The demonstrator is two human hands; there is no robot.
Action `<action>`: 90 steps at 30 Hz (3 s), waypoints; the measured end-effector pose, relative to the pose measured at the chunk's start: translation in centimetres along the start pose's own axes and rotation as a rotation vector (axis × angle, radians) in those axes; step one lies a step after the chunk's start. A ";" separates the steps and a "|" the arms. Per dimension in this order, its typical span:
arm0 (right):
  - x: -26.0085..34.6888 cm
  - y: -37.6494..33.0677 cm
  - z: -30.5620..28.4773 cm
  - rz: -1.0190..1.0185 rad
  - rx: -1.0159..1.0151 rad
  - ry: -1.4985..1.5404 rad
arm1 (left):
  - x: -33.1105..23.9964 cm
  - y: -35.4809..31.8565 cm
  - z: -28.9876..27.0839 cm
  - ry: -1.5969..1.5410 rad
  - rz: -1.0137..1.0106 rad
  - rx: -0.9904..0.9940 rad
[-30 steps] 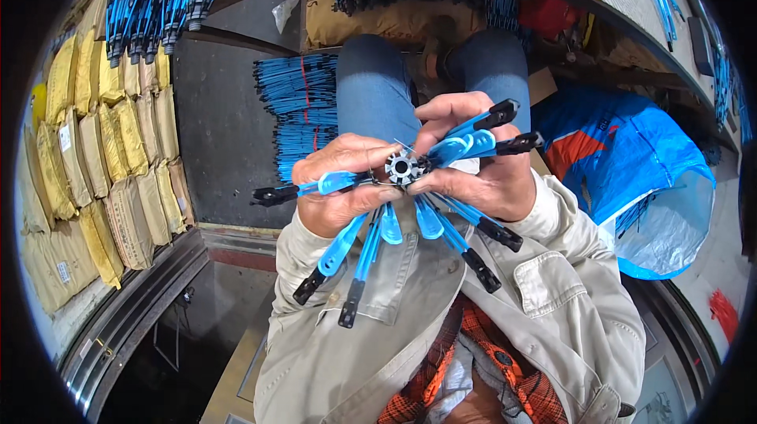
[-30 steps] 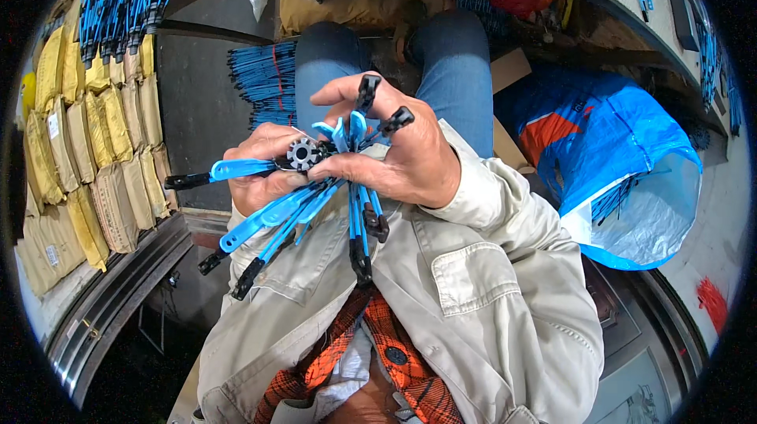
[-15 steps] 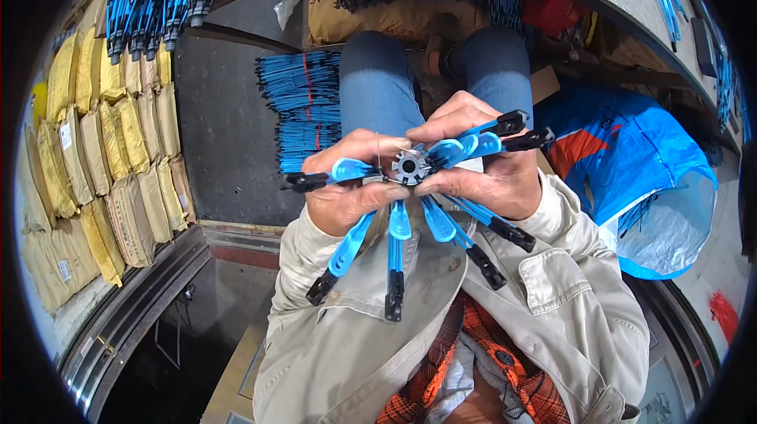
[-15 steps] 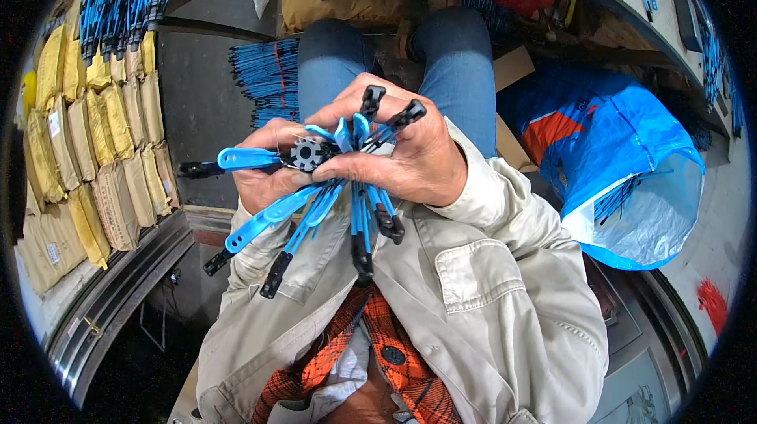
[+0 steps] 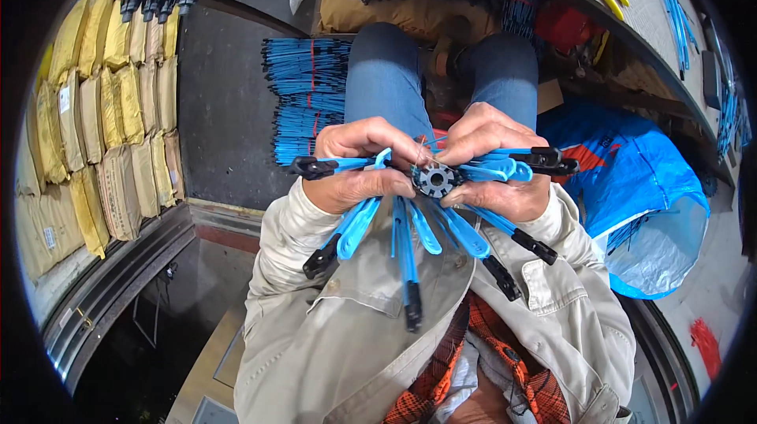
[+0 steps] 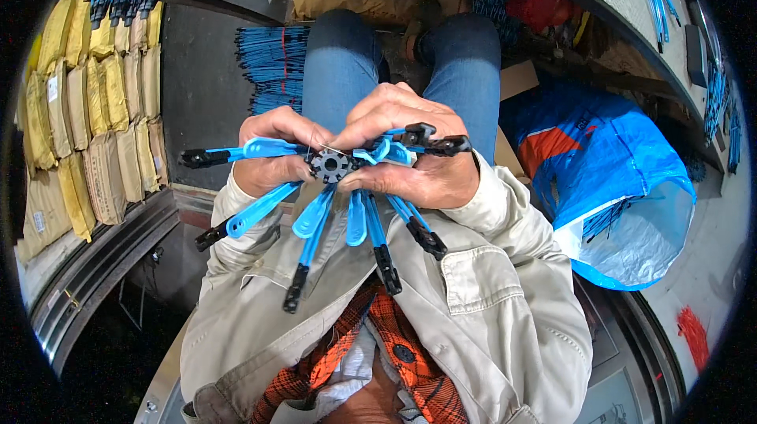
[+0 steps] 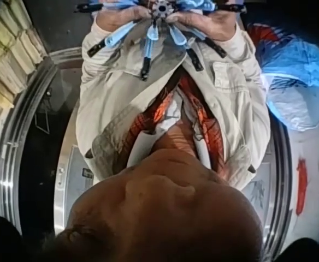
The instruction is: Assembling a bundle of blue electrical wires into a circular plastic connector housing using specialized tools.
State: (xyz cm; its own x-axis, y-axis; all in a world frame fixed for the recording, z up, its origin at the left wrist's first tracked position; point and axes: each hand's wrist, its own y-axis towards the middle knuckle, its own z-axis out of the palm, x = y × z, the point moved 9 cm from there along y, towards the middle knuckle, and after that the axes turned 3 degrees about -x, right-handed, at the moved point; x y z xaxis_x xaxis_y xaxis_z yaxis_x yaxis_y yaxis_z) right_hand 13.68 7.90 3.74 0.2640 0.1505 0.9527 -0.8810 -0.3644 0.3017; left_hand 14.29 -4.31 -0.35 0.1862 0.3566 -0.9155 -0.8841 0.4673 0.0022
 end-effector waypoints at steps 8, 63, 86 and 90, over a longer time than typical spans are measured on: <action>-0.6 0.6 0.4 -0.035 0.083 0.064 | 0.9 0.4 0.1 -0.130 -0.148 -0.084; -0.4 1.1 0.5 -0.110 -0.206 -0.288 | -2.9 -2.2 1.1 0.729 0.452 -0.481; 0.2 -1.0 -0.7 -0.090 -0.213 -0.185 | -2.0 -1.7 2.7 0.631 0.511 -0.384; -0.8 -0.4 -0.2 0.047 -0.022 -0.033 | -1.4 -1.6 1.5 0.539 0.385 -0.378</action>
State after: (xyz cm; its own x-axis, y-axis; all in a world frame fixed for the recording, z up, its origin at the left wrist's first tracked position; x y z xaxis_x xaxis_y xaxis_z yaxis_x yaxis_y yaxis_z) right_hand 13.72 8.09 2.82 0.2349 0.1036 0.9665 -0.9010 -0.3499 0.2565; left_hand 16.07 -4.33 1.48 -0.3139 -0.0512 -0.9481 -0.9491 0.0462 0.3117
